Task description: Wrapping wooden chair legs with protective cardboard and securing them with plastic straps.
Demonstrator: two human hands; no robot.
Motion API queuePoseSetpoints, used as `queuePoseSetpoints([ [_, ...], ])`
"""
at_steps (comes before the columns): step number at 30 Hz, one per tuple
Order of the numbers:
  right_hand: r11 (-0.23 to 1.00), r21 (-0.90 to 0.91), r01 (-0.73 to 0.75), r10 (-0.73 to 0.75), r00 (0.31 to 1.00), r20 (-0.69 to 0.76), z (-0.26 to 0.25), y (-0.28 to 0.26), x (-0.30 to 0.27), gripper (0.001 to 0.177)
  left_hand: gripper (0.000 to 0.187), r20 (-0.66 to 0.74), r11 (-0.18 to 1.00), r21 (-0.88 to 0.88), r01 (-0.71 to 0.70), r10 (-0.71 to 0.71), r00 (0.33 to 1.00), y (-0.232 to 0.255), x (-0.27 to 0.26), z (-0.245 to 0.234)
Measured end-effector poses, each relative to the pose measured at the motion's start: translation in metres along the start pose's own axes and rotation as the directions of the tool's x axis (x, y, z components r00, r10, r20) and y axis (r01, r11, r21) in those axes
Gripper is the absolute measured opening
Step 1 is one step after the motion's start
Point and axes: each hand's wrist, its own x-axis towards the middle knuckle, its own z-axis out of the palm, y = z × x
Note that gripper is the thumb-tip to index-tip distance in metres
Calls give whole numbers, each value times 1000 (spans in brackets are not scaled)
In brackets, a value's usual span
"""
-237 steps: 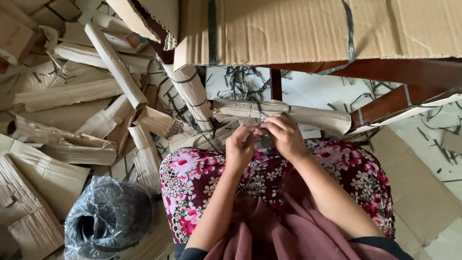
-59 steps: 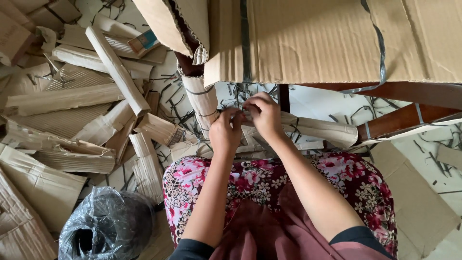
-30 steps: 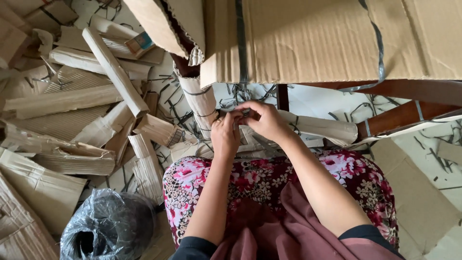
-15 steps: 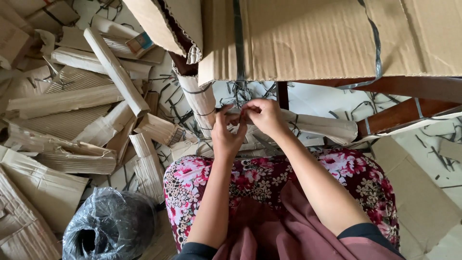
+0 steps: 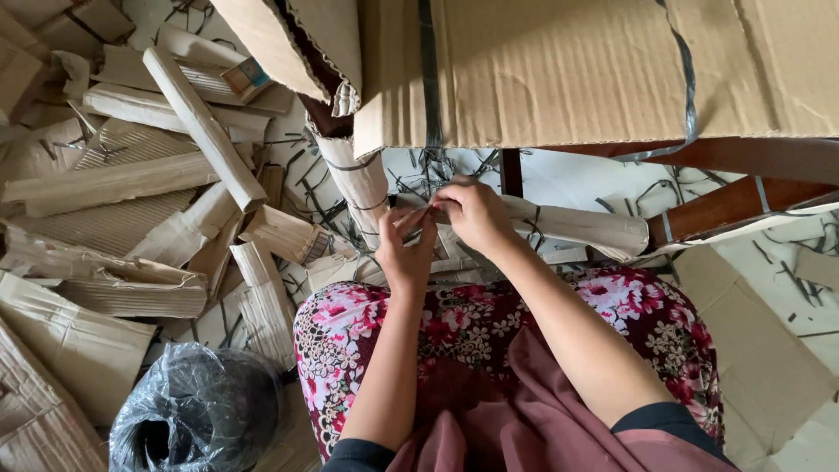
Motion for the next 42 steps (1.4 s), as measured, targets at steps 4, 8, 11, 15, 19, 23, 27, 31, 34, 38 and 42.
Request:
queuePoseSetpoints([
  [4, 999, -32, -38, 39, 998, 42, -2, 0, 1, 3, 22, -60, 999, -52, -11, 8, 998, 1, 7, 7],
  [8, 985, 42, -167, 156, 968, 198, -6, 9, 7, 5, 16, -55, 992, 12, -124, 125, 991, 0, 8, 8],
  [11, 961, 106, -255, 225, 945, 236, 0, 21, 10, 8, 15, -12, 986, -14, -166, 166, 986, 10, 12, 0],
  [15, 927, 155, -343, 304, 925, 229, 3, 22, 14, 11, 25, 70, 975, -74, -207, 213, 975, 9, 12, -6],
  [19, 944, 176, -280, 248, 952, 182, 7, 33, 9, 12, 10, 87, 963, 6, -268, 266, 960, 22, 20, -9],
  [23, 972, 167, -168, 159, 985, 63, -3, 22, 4, 11, 11, 120, 959, 53, -279, 271, 955, 23, 24, -14],
  [27, 993, -97, -72, 54, 982, -179, 0, -7, -1, 4, 15, 239, 958, -12, -285, 280, 930, 24, 21, -27],
  [31, 950, -301, -87, 47, 989, -137, 39, 34, 17, 8, 10, 399, 937, -41, -346, 333, 854, 7, 24, -37],
  [34, 907, -402, -122, 84, 990, -110, 48, 40, 28, 12, 11, 488, 932, 18, -362, 309, 817, 10, 24, -39],
  [38, 902, -413, -127, 97, 991, -94, 50, 43, 29, 14, 9, 477, 961, -54, -273, 265, 838, -2, 12, -33],
  [42, 914, -360, 189, -287, 927, -243, 25, 28, -21, 10, 16, 599, 989, -54, -140, 144, 788, -12, -22, -39],
])
